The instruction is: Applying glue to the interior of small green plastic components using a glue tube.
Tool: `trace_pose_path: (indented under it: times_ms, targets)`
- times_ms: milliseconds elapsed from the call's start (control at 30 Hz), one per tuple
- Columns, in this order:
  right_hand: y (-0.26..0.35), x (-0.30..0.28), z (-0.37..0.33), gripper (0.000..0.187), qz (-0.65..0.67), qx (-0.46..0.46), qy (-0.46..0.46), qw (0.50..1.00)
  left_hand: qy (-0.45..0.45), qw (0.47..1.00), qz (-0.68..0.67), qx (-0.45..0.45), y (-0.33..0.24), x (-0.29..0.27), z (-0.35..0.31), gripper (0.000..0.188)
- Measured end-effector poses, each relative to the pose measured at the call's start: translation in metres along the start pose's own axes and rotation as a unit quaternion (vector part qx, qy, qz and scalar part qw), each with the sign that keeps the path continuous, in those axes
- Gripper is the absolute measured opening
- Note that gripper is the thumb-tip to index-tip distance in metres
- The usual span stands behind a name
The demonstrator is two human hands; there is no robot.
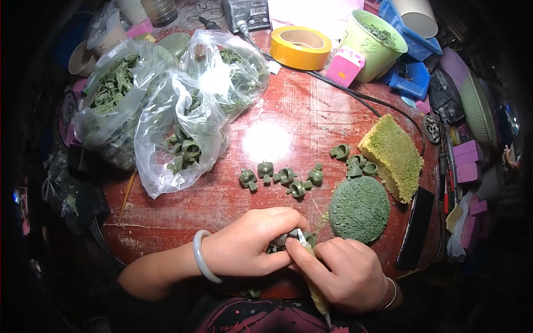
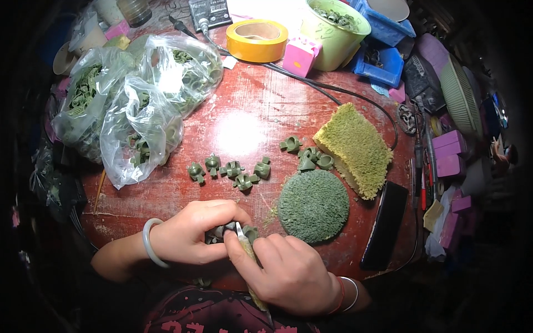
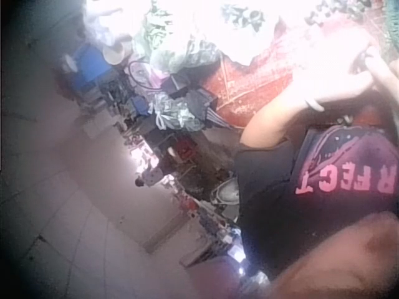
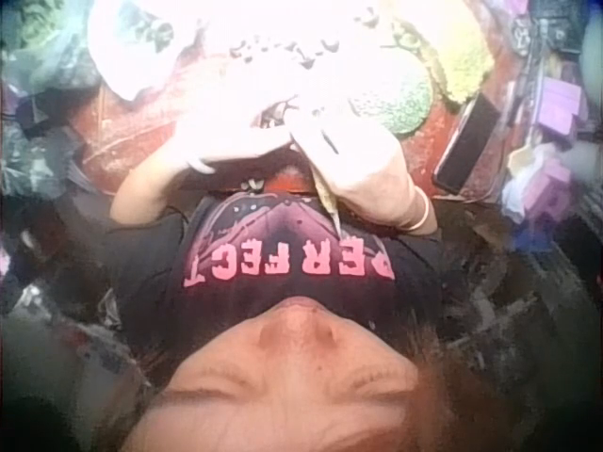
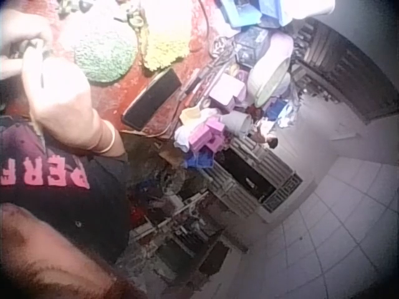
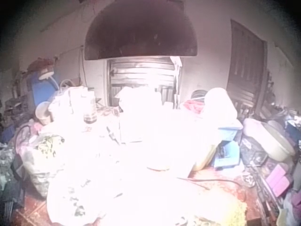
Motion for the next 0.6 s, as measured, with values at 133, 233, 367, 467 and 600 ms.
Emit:
trace_pose_path:
  times_ms: [133,233,367,467,600]
  targets:
    - [-0.0004,0.0005,0.0007,0.045,0.0,0.006,-0.003,1.0,0.003,1.0,0.017,-0.007,-0.0013,-0.0004,-0.0001,0.032]
    - [-0.0006,0.0002,0.0007,0.045,0.001,0.009,-0.003,1.0,0.004,1.0,0.025,-0.007,-0.0013,0.0,-0.0003,0.032]
    - [-0.0004,0.0012,0.0003,0.046,-0.004,0.01,0.003,1.0,-0.001,1.0,0.025,-0.001,-0.0008,0.0006,-0.0009,0.033]
    - [-0.0004,0.0014,-0.0001,0.046,-0.006,0.013,0.004,1.0,-0.002,1.0,0.024,0.0,-0.0006,0.0006,-0.0006,0.033]
    - [-0.0009,0.0018,-0.0003,0.047,-0.007,0.013,0.007,1.0,0.0,1.0,0.023,-0.001,0.0,0.0007,-0.0008,0.033]
Point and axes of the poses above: each hand's wrist, its own z-axis towards the middle knuckle, its own x-axis out of the palm, y = z × x, the point moved 5 cm from there along z, towards the middle knuckle, and after that the axes turned 4 degrees about x, right-handed, at the moved point
